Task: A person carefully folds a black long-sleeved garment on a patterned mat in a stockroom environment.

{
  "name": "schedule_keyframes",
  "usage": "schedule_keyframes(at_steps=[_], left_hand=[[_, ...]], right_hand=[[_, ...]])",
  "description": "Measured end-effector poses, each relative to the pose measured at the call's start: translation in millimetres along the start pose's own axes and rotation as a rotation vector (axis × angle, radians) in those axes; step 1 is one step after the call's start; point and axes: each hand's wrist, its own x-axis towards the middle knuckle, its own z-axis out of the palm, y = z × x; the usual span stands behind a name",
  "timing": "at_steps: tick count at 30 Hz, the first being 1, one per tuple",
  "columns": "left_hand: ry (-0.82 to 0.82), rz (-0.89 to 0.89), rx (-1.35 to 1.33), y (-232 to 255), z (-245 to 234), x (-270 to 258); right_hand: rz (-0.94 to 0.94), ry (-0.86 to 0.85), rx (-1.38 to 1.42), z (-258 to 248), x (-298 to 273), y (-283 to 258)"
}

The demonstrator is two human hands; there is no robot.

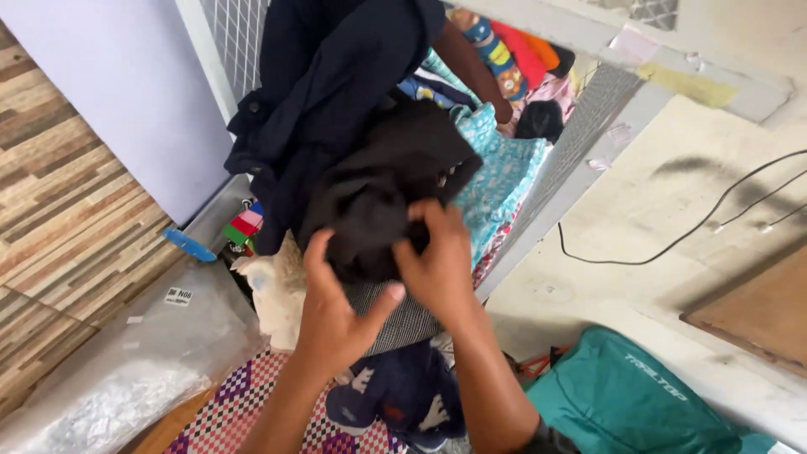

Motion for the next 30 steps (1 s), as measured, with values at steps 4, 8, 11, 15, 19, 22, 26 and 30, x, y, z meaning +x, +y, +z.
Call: schedule_keyframes(at_steps=[4, 8, 11, 15, 19, 22, 26, 30], left_hand=[[-0.013, -0.068, -0.531, 1, -12, -19], [0.21, -0.268, -0.459, -2, -33, -51], [0.274, -0.411, -0.24, -14, -53, -86], [0.358, -0.348, -0.429, -14, -97, -117], [0.405, -0.281, -0.491, -85, -134, -190], [0.362, -0.146, -0.43, -84, -157, -223], [0.229, -0.079, -0.389, -66, -182, -260], [0.208, -0.225, -0.34, -61, -208, -325]], right_hand=[[0.051, -0.068, 0.04, -8, -63, -39], [-0.167, -0.266, 0.216, -4, -105, -67], [-0.14, -0.449, 0.397, 8, -150, -72], [0.139, -0.617, 1.234, 20, -215, -70], [0.38, -0.315, 1.871, 80, -297, -33], [0.447, -0.344, 1.668, 92, -303, -68], [0.45, -0.53, 1.756, 123, -328, -75], [1.142, -0.87, 0.584, 128, -371, -81]])
